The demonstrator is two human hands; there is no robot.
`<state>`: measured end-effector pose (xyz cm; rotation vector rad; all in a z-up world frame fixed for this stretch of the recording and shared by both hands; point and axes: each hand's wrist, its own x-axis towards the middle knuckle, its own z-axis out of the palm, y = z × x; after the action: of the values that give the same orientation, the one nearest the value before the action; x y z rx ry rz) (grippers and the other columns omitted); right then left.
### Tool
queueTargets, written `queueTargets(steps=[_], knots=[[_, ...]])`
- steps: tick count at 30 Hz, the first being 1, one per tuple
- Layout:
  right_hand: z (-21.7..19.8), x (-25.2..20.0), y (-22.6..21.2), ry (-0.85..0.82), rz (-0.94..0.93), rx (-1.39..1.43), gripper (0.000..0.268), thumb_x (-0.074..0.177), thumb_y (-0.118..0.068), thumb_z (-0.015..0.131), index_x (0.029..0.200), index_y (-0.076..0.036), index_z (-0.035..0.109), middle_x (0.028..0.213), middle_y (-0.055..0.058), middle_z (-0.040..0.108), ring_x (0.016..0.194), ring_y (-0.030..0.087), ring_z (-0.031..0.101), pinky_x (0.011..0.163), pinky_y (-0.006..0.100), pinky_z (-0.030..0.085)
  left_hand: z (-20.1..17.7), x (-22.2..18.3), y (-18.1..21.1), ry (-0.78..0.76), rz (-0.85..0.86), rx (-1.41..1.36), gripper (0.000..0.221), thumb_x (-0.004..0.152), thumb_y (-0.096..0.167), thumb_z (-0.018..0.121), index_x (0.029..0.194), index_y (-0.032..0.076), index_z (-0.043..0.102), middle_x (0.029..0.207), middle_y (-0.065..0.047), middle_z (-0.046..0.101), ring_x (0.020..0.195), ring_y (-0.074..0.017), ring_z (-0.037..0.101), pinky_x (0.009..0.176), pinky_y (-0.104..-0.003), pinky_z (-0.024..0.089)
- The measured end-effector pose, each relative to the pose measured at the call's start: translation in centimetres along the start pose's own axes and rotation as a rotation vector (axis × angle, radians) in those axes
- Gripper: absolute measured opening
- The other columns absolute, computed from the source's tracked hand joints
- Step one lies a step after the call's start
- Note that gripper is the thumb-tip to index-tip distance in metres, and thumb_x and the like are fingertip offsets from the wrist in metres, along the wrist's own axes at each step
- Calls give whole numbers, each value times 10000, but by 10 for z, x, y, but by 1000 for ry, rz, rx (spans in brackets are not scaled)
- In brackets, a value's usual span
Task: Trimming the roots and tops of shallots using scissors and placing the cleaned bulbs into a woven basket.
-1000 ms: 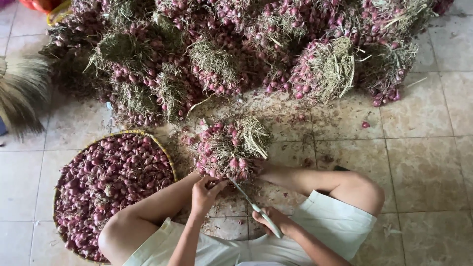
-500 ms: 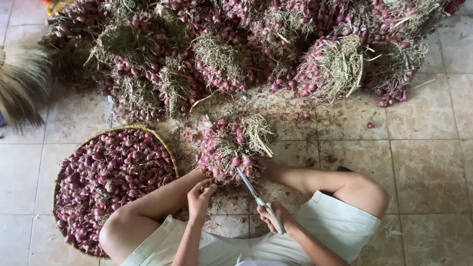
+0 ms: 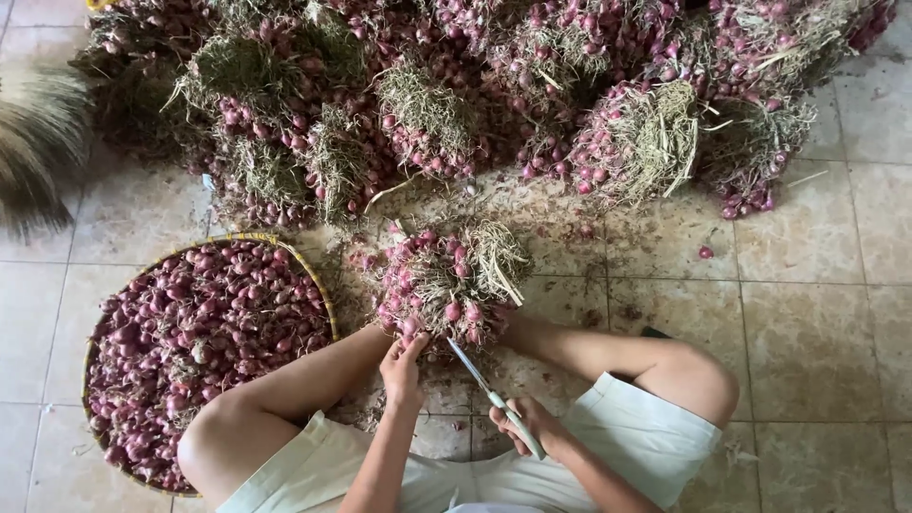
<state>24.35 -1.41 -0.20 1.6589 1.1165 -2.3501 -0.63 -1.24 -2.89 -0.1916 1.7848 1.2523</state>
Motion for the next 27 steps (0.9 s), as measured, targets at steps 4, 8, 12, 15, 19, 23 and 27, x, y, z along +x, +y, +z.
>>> queueTargets(steps=[4,8,12,15,19,23,27], knots=[[5,-7,-17,-59,4,-281,496,927,-640,563,836,-154,512,591,-17,517,426,103,525,416,235,408,-2,-19,10,-89,81,-110,452,834,63,833,627,182,450,623,53,488,632,-77,383,667,-243,320],[11,7,-22,-122,-121,-369,463,977,-632,513,899,-177,483,549,-37,442,433,93,475,424,245,407,-4,-19,2,-127,123,-197,102,812,3,826,879,62,776,834,-38,754,807,-108,667,784,-257,535],[22,15,-34,-33,2,43,339,1021,-244,519,1306,-87,612,854,-18,716,392,50,436,297,193,417,-6,-32,13,-128,132,-193,108,822,-9,818,815,71,746,837,-47,756,828,-115,690,811,-244,565],[20,16,-33,45,3,-32,191,936,-288,762,1049,-137,730,548,-27,456,342,71,379,285,208,405,-16,-35,23,-174,162,-183,290,845,20,794,662,134,601,804,-25,751,881,-122,715,928,-290,562],[5,28,-11,1,-151,56,458,858,-468,751,840,-27,628,732,83,624,342,106,500,263,235,414,-48,-32,36,-163,-159,-199,301,876,23,730,1175,-13,736,983,-106,742,754,-174,637,583,-282,487],[2,23,-12,-31,-196,-15,552,817,-573,730,760,-41,595,598,50,597,334,125,531,285,249,424,-89,-38,57,-175,-118,-19,133,909,77,732,1023,34,786,817,-106,729,571,-160,534,470,-283,401],[8,27,-8,-52,-130,56,516,839,-509,765,755,-43,560,641,62,580,323,133,510,261,258,387,-137,-13,67,-183,-43,-97,27,875,51,750,900,44,742,851,-142,745,689,-240,662,585,-347,520]])
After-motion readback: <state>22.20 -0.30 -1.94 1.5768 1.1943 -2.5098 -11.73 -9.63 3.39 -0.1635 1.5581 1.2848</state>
